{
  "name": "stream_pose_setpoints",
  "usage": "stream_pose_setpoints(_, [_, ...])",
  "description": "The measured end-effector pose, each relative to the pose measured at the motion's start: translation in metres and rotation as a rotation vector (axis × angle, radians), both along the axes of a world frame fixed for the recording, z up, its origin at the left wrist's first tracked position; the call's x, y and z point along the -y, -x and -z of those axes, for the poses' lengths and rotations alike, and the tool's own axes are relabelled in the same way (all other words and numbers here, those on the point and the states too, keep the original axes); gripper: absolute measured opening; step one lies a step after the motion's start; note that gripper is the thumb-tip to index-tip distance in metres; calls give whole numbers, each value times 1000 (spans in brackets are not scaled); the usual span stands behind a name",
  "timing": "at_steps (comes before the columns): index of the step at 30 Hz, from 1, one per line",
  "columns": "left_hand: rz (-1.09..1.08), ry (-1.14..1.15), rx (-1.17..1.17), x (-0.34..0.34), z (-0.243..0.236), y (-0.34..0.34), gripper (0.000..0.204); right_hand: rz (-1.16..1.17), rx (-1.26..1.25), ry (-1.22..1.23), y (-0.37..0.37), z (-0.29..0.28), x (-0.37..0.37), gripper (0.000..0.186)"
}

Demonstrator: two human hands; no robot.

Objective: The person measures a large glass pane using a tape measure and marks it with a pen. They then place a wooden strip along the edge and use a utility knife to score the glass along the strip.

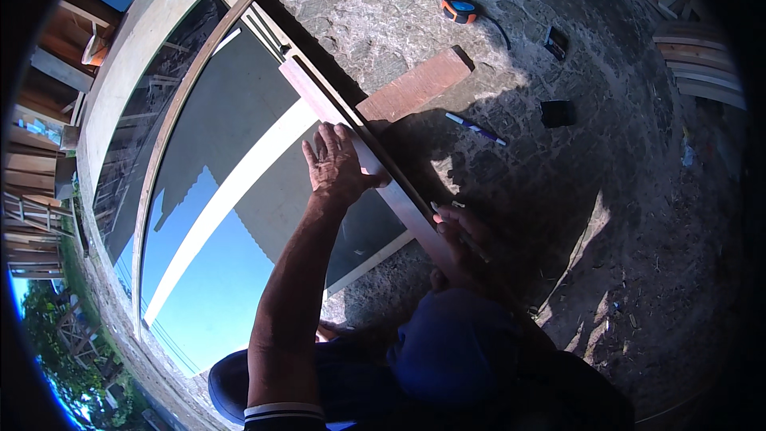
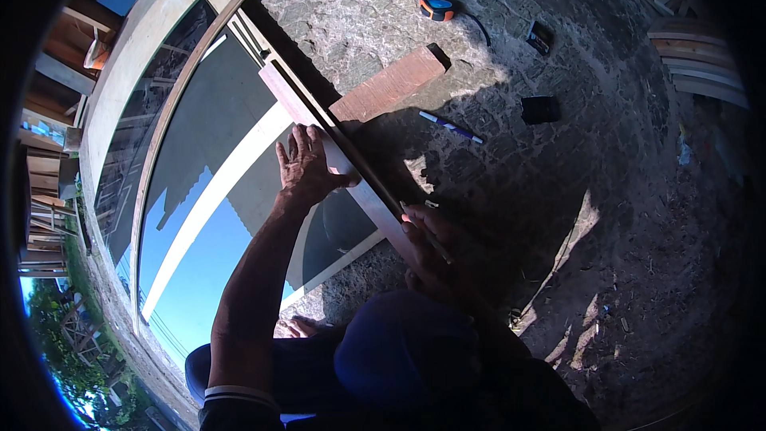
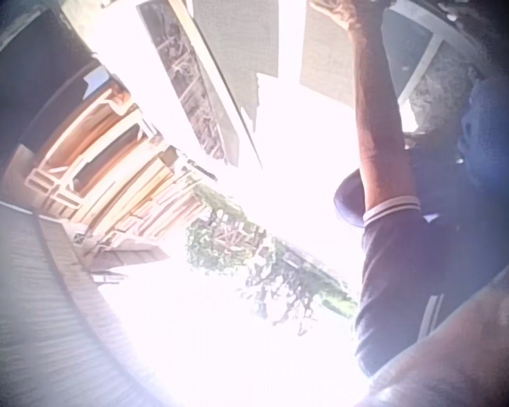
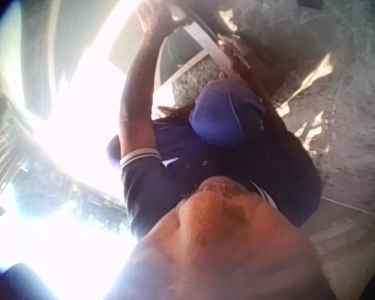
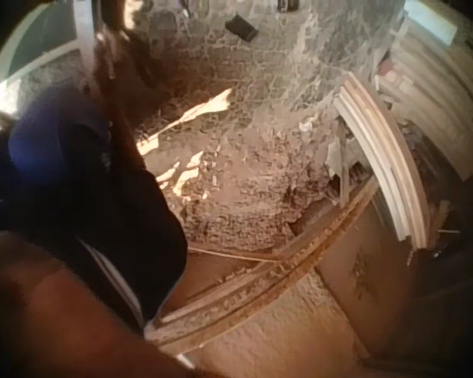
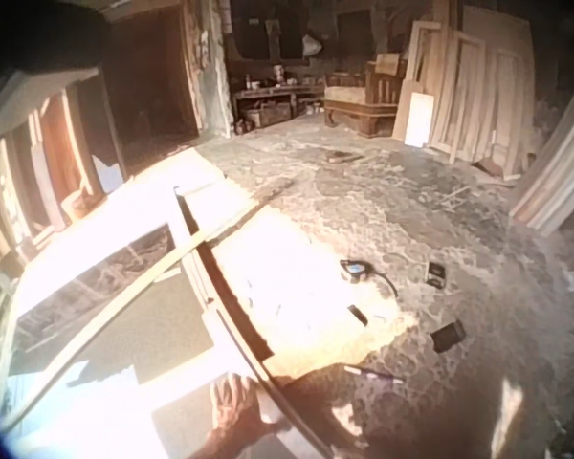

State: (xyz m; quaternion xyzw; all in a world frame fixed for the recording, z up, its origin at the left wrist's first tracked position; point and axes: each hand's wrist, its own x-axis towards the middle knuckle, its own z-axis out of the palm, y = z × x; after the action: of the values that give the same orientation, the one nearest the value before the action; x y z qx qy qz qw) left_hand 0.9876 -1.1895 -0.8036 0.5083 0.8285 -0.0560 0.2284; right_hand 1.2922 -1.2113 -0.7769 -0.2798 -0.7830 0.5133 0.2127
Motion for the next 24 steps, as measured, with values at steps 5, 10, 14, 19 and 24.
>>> stream_pose_setpoints(5, [11,-3,14,1,0,0,144,102,123,129,20,-24,-5,47])
stream_pose_setpoints(10, [30,24,-10,-5,-2,0,144,363,345,804,39,-55,-10,31])
stream_pose_setpoints(14, [22,43,-37,-6,-5,-2,144,381,288,415,44,-49,-3,32])
stream_pose_setpoints(19, [4,25,-1,-6,-6,-3,148,320,262,228,37,-20,3,34])
stream_pose_setpoints(24, [23,34,7,-5,-3,0,144,253,259,218,39,-2,5,30])
